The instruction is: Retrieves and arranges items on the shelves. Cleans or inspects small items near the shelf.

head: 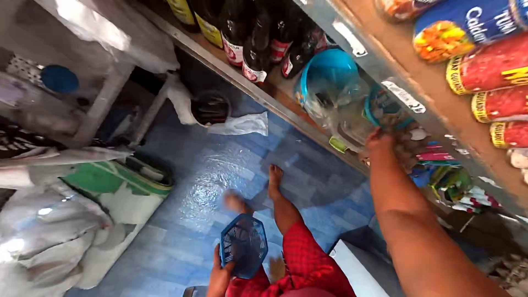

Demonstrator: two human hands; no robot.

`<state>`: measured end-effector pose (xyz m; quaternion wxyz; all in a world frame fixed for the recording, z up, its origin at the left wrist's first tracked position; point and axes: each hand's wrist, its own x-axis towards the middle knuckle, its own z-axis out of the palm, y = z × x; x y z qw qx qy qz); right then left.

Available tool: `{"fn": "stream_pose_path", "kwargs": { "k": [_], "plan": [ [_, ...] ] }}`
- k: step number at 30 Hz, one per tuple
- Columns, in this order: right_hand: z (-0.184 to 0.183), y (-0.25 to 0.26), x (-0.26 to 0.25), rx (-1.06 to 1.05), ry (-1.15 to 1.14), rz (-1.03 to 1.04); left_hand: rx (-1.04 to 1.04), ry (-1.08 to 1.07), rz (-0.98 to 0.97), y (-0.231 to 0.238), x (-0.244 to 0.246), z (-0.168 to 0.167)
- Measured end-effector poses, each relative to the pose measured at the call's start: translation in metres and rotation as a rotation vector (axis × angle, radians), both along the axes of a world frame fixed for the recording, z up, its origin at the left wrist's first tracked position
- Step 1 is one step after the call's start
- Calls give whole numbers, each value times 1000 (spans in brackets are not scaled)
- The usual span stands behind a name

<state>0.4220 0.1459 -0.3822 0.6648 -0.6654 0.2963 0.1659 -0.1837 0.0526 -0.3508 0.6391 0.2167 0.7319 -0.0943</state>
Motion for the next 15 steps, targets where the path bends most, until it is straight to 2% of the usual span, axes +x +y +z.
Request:
{"fn": "stream_pose_path", "kwargs": {
  "k": [3, 5, 8, 11, 13, 15],
  "plan": [
    [17, 11, -11, 173, -53, -73, -42, 37, 65, 3, 4, 4],
    [29, 20, -27, 174, -126, 77, -60, 22, 88, 6, 10, 6],
    [26, 41, -55, -60, -138, 459, -49, -23, 60, 7, 16, 6],
    [7, 65, -72, -293, -142, 706, -26, -51, 23, 5, 17, 2],
    [-3, 80, -71, -575, -192, 900, -21, -51, 10, 4, 17, 0],
    [-6, 86, -65, -786, -278, 991, -18, -36, 9, 3, 15, -1]
  ]
}}
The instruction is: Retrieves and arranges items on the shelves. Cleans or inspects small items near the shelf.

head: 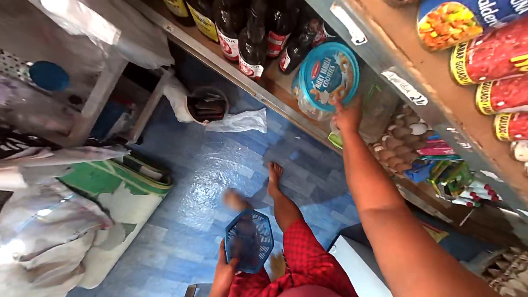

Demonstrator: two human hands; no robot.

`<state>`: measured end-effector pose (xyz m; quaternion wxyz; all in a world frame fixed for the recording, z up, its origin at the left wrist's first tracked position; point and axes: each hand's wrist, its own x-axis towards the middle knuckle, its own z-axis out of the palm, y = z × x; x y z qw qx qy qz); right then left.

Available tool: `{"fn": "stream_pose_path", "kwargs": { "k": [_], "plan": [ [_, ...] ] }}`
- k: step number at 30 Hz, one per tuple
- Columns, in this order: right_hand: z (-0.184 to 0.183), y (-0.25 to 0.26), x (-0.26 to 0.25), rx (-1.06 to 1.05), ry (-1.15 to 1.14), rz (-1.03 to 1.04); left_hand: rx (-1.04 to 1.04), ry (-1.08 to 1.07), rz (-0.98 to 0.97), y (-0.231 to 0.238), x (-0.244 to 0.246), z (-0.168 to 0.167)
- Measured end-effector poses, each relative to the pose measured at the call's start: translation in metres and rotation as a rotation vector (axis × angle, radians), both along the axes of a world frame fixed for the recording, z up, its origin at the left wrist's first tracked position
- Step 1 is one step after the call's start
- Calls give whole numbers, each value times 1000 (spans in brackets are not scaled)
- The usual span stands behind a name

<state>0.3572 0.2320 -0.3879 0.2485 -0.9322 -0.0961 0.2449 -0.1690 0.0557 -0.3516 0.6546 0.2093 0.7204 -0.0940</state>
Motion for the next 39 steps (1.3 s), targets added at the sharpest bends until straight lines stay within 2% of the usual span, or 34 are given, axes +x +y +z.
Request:
{"fn": "stream_pose_path", "kwargs": {
  "k": [3, 5, 8, 10, 18, 21, 24, 25, 26, 29, 31, 33, 36, 38, 39],
  "plan": [
    [6, -18, 8, 8, -133, 39, 6, 1, -17, -1, -4, 1],
    [9, -49, 11, -19, -186, 103, 36, -26, -50, 2, -3, 4],
    [0, -110, 13, -261, -205, 390, 64, -74, -79, 11, 6, 7],
    [-3, -134, 7, -334, -219, 501, 79, -104, -79, 20, 19, 9],
    [0, -123, -2, -291, -206, 517, 102, -219, -136, 39, 66, 19],
    [25, -136, -38, -220, -42, 598, 107, -252, -141, 42, 81, 25],
    [61, -163, -96, -140, 499, 647, 88, -387, -164, 62, 122, 50],
    [71, -173, -110, -119, 632, 627, 66, -456, -165, 71, 140, 62],
    [79, -184, -118, -99, 652, 574, 40, -532, -172, 78, 154, 73],
    [83, -206, -93, 22, 411, 202, 65, -700, -201, 86, 176, 89],
    [84, -205, -54, 90, 252, -85, 138, -701, -279, 80, 173, 90],
    [82, -194, -9, 131, 178, -295, 218, -621, -406, 74, 154, 82],
    [76, -167, 40, 242, 301, -483, 267, -350, -676, 60, 97, 60],
    [77, -151, 40, 244, 352, -493, 180, -153, -821, 39, 56, 49],
    [80, -144, 26, 213, 315, -429, 75, -96, -882, 29, 39, 54]
  ]
}}
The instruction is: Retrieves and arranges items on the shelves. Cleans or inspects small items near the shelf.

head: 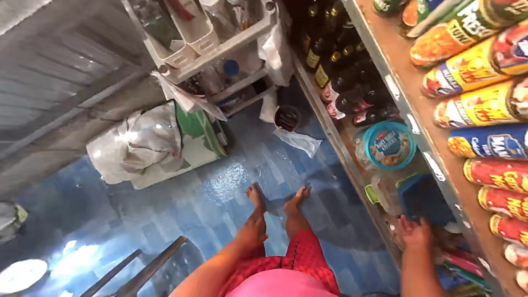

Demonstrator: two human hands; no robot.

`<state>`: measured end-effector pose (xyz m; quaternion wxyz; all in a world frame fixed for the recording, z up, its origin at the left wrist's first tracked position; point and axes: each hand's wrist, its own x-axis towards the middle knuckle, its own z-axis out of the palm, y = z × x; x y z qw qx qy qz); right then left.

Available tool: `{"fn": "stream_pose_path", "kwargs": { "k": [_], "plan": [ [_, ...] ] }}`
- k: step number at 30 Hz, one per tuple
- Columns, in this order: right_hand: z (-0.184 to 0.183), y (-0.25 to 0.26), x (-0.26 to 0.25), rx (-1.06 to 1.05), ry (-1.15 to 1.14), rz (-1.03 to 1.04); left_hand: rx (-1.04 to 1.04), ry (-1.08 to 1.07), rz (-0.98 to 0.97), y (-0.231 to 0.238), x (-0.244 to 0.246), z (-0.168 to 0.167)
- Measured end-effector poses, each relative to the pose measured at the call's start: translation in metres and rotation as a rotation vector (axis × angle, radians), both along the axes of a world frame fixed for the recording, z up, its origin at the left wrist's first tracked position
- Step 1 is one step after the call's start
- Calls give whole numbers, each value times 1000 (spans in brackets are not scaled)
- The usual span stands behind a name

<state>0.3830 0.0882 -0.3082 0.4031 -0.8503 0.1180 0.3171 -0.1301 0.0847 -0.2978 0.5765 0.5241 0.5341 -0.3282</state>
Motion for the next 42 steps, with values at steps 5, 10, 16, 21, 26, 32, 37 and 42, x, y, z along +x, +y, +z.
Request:
{"fn": "stream_pose_path", "kwargs": {
  "k": [5, 10, 16, 21, 26, 32, 37, 42],
  "plan": [
    [15, -33, -127, -275, -91, 1031, -69, -24, -83, -75, -48, 33],
    [10, -52, -215, -382, 330, 1999, -118, 46, 203, -28, -34, 76],
    [48, 27, -249, -598, 546, 2112, -308, -209, 330, -9, -89, 51],
    [22, 76, -284, -427, 926, 2092, -461, -189, 70, 71, -124, -4],
    [-126, 178, -287, -443, 570, 1551, -53, 25, -145, 220, -135, -122],
    [-311, 255, -264, -595, 244, 1380, 405, 80, 36, 390, -97, -301],
    [-385, 301, -270, -719, 68, 1420, 611, -91, 13, 477, -15, -376],
    [-429, 312, -300, -776, 42, 1494, 657, -157, 186, 511, 23, -430]
  ]
}}
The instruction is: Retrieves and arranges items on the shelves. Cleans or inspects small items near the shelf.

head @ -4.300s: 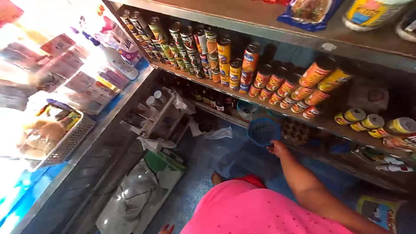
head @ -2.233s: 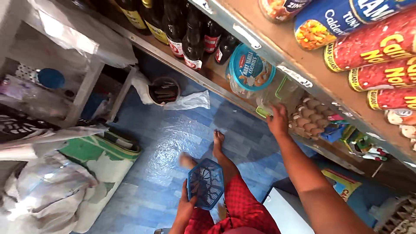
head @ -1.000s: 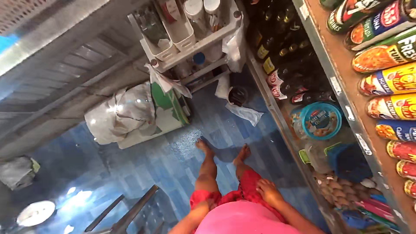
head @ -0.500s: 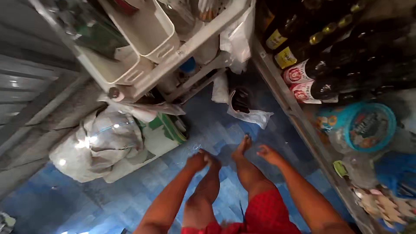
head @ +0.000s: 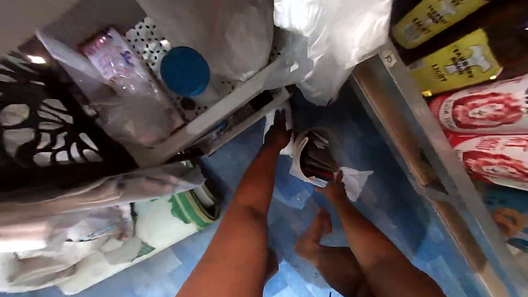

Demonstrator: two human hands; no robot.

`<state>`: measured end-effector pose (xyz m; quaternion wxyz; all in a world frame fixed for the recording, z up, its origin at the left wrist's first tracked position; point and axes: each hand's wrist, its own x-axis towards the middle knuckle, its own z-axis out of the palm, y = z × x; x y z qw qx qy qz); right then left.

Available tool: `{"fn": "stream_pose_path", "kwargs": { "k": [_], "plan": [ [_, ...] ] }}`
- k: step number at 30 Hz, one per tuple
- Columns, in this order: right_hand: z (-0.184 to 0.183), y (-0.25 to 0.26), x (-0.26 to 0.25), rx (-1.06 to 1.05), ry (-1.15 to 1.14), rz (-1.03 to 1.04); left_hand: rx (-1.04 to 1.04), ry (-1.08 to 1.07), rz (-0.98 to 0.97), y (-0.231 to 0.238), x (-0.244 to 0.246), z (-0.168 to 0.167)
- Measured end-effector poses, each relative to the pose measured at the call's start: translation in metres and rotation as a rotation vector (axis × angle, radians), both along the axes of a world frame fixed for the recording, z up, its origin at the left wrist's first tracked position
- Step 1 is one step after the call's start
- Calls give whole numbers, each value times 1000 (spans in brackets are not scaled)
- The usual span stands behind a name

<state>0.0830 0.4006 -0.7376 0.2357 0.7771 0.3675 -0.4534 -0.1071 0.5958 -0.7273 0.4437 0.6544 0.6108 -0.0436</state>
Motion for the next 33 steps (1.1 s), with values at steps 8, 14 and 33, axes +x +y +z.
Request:
{"fn": "stream_pose_path", "kwargs": {
  "k": [8, 14, 33],
  "plan": [
    [3, 3, -76, 72, 255, 494, -36, 183, -79, -45, -32, -4],
    [-22, 1, -46, 320, 68, 271, 57, 195, 27, -83, -95, 19],
    [-11, -15, -14, 210, 106, 145, 2, -53, -157, -139, -130, 92]
  ]
}}
